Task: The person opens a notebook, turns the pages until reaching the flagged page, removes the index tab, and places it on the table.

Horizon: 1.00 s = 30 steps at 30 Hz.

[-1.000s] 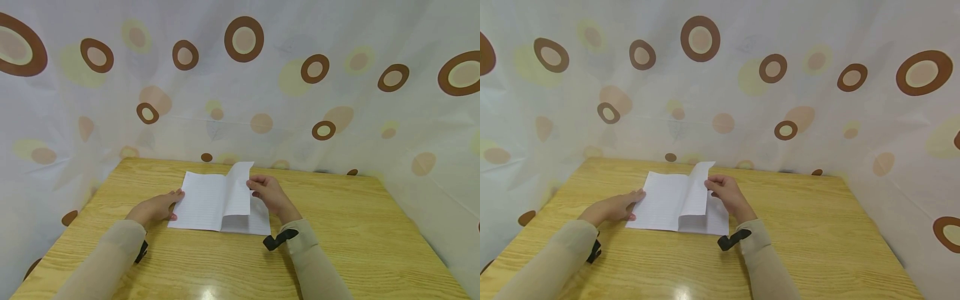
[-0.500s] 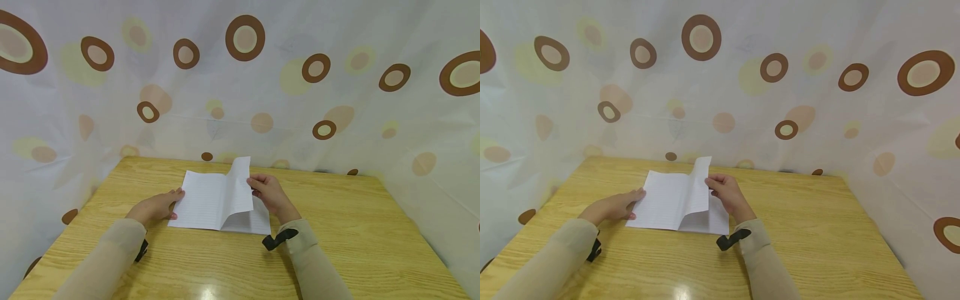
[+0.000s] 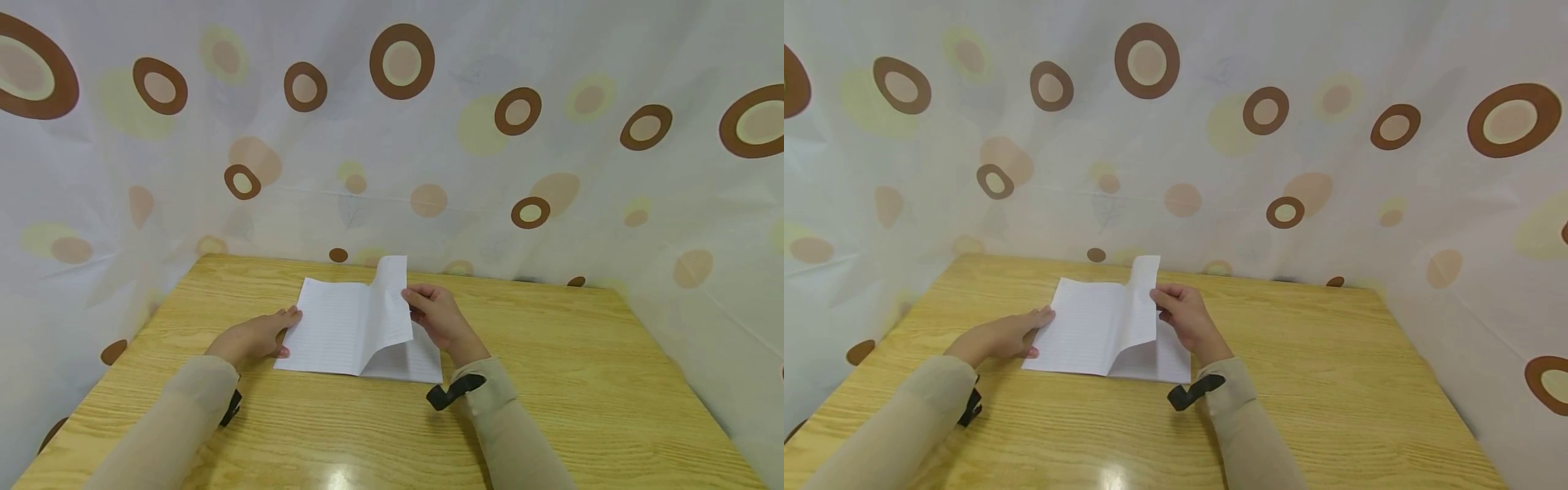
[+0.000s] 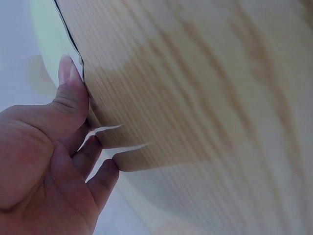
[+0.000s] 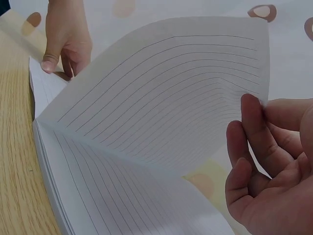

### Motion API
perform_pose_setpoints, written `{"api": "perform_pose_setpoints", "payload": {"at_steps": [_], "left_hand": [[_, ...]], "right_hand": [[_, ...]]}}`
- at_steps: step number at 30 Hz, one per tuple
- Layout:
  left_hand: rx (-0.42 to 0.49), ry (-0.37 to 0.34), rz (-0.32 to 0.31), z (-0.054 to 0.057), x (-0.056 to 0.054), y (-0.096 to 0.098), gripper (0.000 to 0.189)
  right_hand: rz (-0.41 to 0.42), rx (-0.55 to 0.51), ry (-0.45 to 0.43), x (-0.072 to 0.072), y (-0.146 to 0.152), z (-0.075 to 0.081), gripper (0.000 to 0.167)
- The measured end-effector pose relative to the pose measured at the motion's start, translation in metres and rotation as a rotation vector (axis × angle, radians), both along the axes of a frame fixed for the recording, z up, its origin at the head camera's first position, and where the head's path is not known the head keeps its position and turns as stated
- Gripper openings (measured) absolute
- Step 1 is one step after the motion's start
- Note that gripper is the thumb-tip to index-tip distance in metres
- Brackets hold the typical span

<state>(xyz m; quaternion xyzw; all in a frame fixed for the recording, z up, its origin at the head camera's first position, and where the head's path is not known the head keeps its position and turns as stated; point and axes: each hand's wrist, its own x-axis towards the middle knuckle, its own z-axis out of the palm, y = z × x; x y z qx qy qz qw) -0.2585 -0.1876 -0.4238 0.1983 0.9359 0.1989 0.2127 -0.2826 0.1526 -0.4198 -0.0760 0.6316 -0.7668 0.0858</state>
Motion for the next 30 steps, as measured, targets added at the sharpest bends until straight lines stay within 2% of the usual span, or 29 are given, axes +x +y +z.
{"api": "perform_pose_setpoints", "payload": {"at_steps": [21, 30], "left_hand": [[-0.003, -0.005, 0.003, -0.0006, -0.0019, 0.0006, 0.085], [0.015, 0.007, -0.001, -0.0032, -0.0005, -0.0007, 0.082]], "right_hand": [[-0.064, 0.089, -0.045, 0.0027, -0.0046, 0.0030, 0.007], [-0.060, 0.102, -0.051, 0.0001, -0.0089, -0.0003, 0.014]]}}
